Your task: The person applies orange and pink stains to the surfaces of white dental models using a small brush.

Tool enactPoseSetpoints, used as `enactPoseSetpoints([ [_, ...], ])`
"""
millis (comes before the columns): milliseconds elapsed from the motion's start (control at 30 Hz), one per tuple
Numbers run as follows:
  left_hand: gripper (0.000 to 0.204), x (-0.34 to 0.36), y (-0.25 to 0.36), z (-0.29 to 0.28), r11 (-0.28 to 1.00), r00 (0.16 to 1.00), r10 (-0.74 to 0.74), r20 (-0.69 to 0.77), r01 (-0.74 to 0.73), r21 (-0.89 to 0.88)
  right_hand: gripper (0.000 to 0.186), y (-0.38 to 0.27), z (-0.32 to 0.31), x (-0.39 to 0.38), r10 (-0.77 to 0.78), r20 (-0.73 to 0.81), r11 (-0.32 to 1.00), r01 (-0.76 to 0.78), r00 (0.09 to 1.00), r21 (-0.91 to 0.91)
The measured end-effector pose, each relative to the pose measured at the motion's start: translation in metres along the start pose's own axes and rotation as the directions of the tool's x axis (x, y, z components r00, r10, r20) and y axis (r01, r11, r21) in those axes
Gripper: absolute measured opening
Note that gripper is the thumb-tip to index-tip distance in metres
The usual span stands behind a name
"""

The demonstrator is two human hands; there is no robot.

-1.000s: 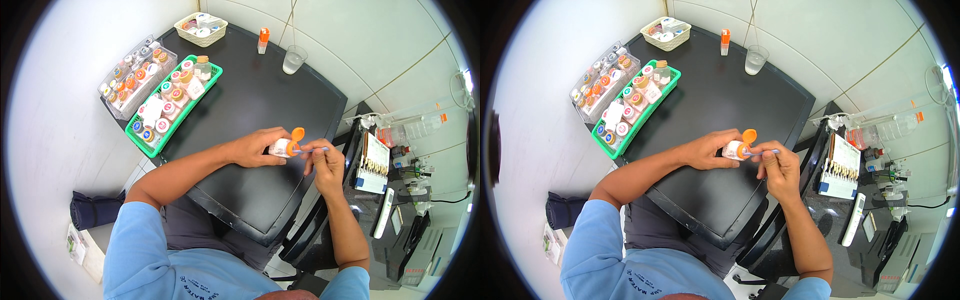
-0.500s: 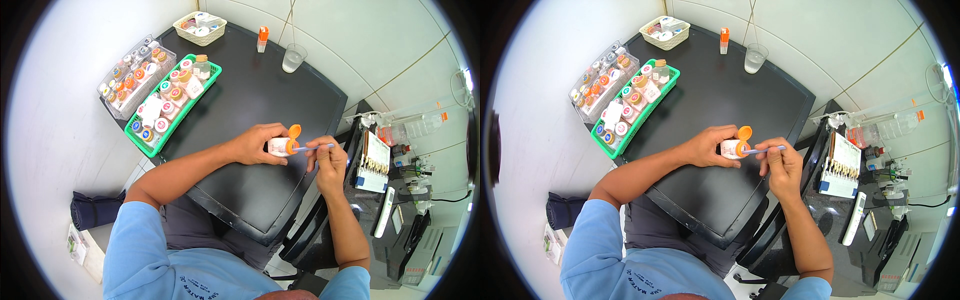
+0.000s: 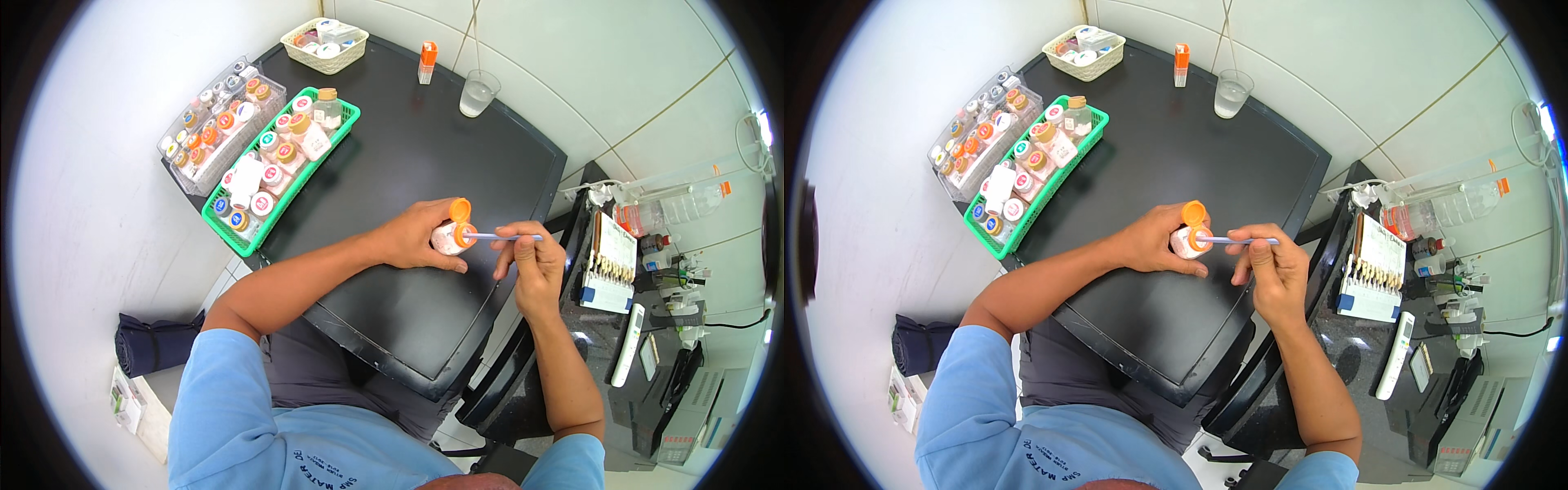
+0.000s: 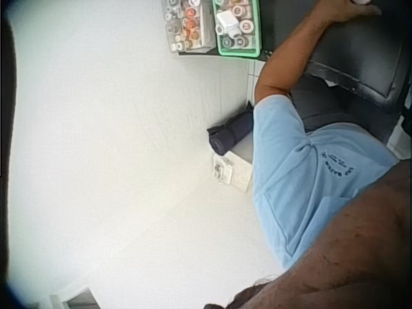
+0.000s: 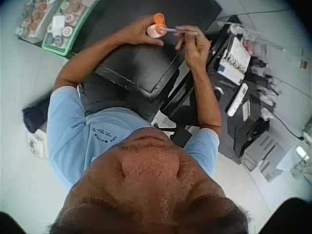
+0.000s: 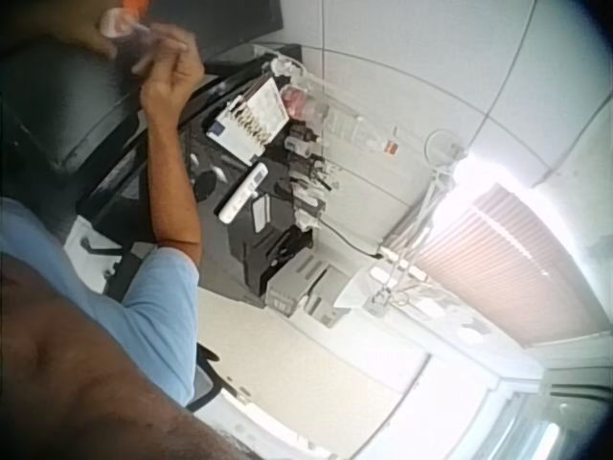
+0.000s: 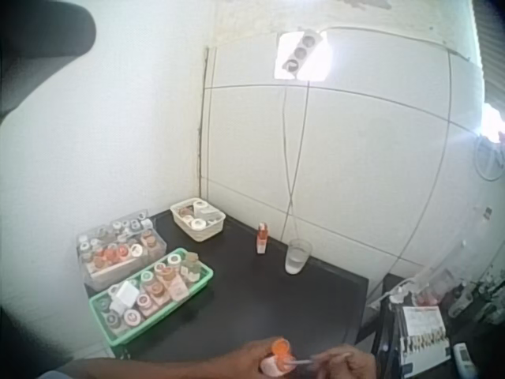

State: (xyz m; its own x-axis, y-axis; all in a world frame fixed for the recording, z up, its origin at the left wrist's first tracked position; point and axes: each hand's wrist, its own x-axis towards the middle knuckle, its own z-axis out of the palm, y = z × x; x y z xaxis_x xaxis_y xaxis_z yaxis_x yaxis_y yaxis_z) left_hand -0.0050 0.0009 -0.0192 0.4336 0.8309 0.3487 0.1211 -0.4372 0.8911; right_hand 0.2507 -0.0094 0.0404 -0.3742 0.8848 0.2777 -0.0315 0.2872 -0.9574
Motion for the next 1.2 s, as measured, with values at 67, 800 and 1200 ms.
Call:
enactPoseSetpoints([
  [67,0.058,-0.001,0.001,0.001,0.998,0.999,0.040,0.023,-0.041,0.038,0.036,-0.004,-0.002,0.001,0.041,0.067,0.999,-0.041,0.997,0.003],
  [800,0.069,-0.002,0.003,-0.001,0.998,0.991,-0.017,0.133,0.024,-0.052,0.034,-0.001,0.004,-0.002,-0.104,-0.088,0.995,0.105,0.991,0.002],
  [1200,0.049,-0.005,0.001,-0.001,0.994,0.983,0.052,0.173,-0.034,-0.105,0.035,-0.007,0.003,-0.001,-0.026,0.023,0.996,0.028,0.999,-0.079],
])
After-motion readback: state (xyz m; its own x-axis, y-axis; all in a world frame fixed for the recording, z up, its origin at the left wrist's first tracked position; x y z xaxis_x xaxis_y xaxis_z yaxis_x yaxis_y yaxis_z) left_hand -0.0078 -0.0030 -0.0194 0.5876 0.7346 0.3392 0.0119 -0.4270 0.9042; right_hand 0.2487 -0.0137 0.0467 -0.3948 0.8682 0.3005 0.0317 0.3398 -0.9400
